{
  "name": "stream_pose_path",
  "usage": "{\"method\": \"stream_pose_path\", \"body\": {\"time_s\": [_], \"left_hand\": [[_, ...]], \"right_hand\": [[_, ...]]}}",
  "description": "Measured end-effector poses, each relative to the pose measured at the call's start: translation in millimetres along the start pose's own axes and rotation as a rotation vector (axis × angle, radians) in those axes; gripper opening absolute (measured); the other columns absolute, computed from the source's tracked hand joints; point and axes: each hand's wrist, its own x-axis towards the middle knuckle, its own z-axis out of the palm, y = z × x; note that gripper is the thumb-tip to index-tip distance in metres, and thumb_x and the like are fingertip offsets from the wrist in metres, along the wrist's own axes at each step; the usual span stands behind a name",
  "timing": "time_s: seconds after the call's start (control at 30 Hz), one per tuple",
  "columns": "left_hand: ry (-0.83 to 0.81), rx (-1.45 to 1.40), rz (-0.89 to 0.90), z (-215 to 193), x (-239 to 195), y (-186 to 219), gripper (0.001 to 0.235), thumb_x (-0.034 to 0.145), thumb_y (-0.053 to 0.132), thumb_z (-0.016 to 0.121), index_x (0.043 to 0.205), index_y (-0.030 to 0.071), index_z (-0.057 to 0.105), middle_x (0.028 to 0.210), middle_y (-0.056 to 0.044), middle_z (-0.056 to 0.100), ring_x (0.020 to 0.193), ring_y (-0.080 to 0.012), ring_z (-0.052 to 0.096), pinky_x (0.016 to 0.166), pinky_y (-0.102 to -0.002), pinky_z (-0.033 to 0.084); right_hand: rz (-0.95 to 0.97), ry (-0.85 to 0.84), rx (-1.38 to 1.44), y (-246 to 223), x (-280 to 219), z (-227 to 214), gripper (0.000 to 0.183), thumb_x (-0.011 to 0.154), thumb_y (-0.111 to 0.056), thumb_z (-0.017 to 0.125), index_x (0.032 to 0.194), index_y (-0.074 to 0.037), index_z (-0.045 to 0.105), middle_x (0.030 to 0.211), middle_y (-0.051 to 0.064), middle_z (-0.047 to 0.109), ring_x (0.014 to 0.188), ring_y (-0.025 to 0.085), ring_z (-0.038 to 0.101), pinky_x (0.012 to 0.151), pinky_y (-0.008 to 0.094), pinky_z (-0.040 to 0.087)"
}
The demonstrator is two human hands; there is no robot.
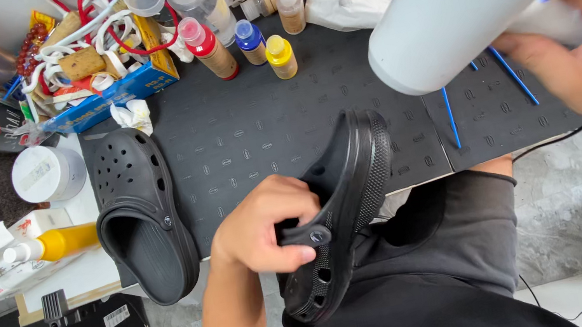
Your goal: The person uses a hairdryer to heat a black foam shoe and then applies a black liquid to the inner rim and heel strap using a small brush.
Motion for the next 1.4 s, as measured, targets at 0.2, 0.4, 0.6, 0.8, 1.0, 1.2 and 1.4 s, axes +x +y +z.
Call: {"method": "stream_pose_path", "body": {"time_s": [0.2, 0.4, 0.6, 0.8, 1.0, 1.2, 1.4], "left_hand": [[0.155, 0.595, 0.139, 7.9, 29.2, 59.4, 0.022, 0.066, 0.016, 0.079, 0.081, 0.006, 0.065, 0.066, -0.007, 0.053, 0.059, -0.0298, 0.054, 0.060, -0.039, 0.040], [0.222, 0.806, 0.198, 17.7, 36.3, 62.9, 0.022, 0.064, 0.013, 0.078, 0.081, 0.007, 0.064, 0.069, -0.004, 0.054, 0.060, -0.0241, 0.055, 0.062, -0.038, 0.044], [0.260, 0.927, 0.210, 28.8, 40.4, 55.0, 0.022, 0.064, 0.009, 0.077, 0.082, 0.008, 0.064, 0.071, -0.003, 0.054, 0.061, -0.0229, 0.057, 0.063, -0.036, 0.046], [0.271, 0.925, 0.223, 33.0, 41.3, 50.8, 0.022, 0.062, 0.009, 0.076, 0.080, 0.008, 0.062, 0.072, -0.003, 0.056, 0.063, -0.0230, 0.058, 0.063, -0.037, 0.046], [0.263, 0.913, 0.212, 32.2, 42.3, 52.9, 0.022, 0.061, 0.010, 0.077, 0.077, 0.008, 0.063, 0.069, -0.003, 0.054, 0.060, -0.0230, 0.057, 0.061, -0.036, 0.044], [0.234, 0.948, 0.115, 25.1, 44.1, 69.6, 0.023, 0.068, 0.010, 0.077, 0.083, 0.007, 0.060, 0.076, -0.005, 0.057, 0.070, -0.0276, 0.059, 0.071, -0.039, 0.050], [0.054, 1.099, 0.000, 9.8, 47.5, 95.4, 0.020, 0.075, 0.002, 0.073, 0.093, 0.007, 0.066, 0.082, -0.004, 0.060, 0.078, -0.0243, 0.062, 0.079, -0.038, 0.048]], "right_hand": [[0.177, 0.060, 0.431, -4.1, -20.3, -16.6, 0.038, 0.104, -0.020, 0.077, 0.129, 0.004, 0.059, 0.114, 0.014, 0.071, 0.102, 0.020, 0.072, 0.090, 0.030, 0.058], [0.137, 0.099, 0.387, -7.7, -29.0, -29.3, 0.043, 0.097, -0.014, 0.079, 0.130, 0.006, 0.059, 0.119, 0.018, 0.069, 0.108, 0.025, 0.070, 0.094, 0.034, 0.057], [-0.072, 0.057, 0.163, -29.8, 6.4, -43.0, 0.050, 0.089, -0.008, 0.080, 0.131, 0.008, 0.059, 0.123, 0.022, 0.067, 0.113, 0.030, 0.069, 0.098, 0.039, 0.057], [-0.116, -0.002, -0.011, -84.6, 41.2, -73.6, 0.050, 0.085, -0.002, 0.086, 0.129, 0.010, 0.064, 0.109, 0.022, 0.071, 0.094, 0.027, 0.072, 0.084, 0.036, 0.058], [-0.247, 0.004, -0.109, -82.5, 47.7, -75.8, 0.053, 0.079, -0.005, 0.087, 0.125, 0.012, 0.067, 0.097, 0.021, 0.071, 0.080, 0.027, 0.070, 0.071, 0.037, 0.055], [-0.055, 0.060, 0.129, -40.8, 10.9, -64.4, 0.047, 0.098, -0.014, 0.081, 0.137, 0.006, 0.062, 0.119, 0.019, 0.070, 0.109, 0.024, 0.071, 0.095, 0.035, 0.058], [0.255, 0.196, 0.286, -0.6, -55.9, -36.9, 0.027, 0.115, -0.021, 0.070, 0.129, 0.002, 0.066, 0.118, 0.011, 0.071, 0.108, 0.018, 0.071, 0.095, 0.030, 0.057]]}}
